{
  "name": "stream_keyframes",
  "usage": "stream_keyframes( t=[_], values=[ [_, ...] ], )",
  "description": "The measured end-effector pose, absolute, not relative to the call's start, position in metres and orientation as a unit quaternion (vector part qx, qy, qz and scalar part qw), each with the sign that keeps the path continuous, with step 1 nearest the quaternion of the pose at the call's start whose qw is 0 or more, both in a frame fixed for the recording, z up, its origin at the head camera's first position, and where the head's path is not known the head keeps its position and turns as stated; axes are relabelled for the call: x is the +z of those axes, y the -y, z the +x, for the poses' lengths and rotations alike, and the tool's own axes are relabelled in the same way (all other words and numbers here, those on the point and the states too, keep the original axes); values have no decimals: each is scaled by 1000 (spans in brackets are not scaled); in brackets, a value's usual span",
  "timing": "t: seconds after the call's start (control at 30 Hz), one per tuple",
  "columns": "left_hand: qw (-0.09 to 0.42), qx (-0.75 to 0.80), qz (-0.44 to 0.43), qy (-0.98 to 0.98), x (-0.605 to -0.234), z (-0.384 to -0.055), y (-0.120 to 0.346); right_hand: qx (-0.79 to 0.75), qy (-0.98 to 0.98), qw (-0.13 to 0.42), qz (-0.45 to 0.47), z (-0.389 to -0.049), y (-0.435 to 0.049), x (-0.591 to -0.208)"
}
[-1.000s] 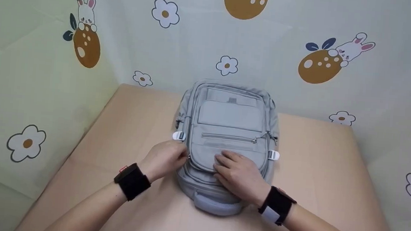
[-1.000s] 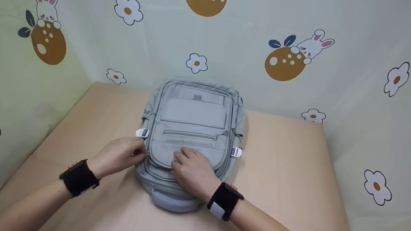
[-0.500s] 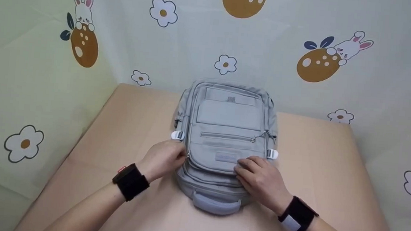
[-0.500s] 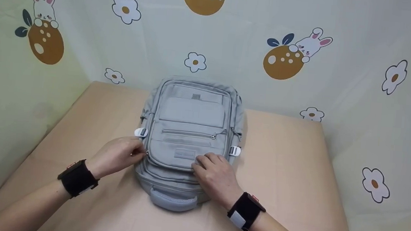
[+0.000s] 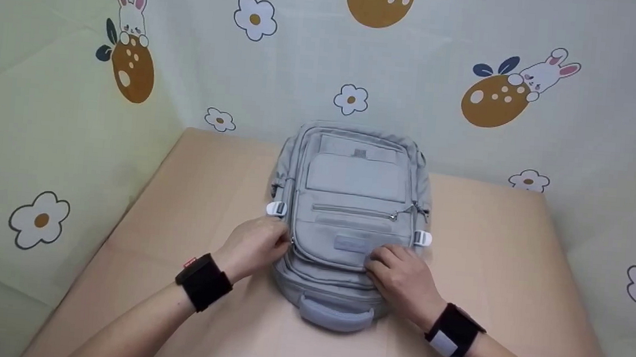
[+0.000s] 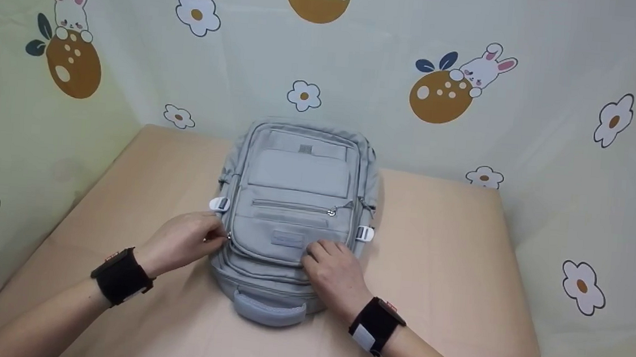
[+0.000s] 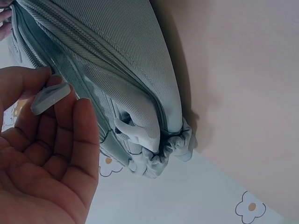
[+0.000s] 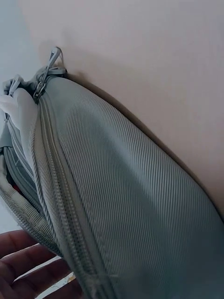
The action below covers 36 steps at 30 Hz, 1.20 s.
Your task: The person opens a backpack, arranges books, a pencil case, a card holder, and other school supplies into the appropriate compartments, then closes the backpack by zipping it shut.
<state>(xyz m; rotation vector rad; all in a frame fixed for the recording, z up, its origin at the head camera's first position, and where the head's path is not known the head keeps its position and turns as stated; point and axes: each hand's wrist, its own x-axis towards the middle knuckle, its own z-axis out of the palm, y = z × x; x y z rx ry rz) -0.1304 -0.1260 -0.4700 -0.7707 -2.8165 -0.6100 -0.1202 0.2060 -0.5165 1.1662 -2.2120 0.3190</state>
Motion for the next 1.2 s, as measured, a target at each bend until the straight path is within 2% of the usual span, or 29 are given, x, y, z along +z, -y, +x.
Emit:
stream_keyframes(
  t=[0.27,0.57,0.83,1.2],
  values=[
    [81,-197,-264,941,-469,-126,123,107,825,325,450,-123,-203,-518],
    [62,-194,-275,940,-469,-116,115,101,828,318,451,-123,-204,-517],
    [61,-189,-311,929,-471,-108,99,111,813,343,456,-123,-203,-518],
    [60,-190,-312,929,-474,-106,93,121,824,323,449,-120,-206,-518]
  ],
)
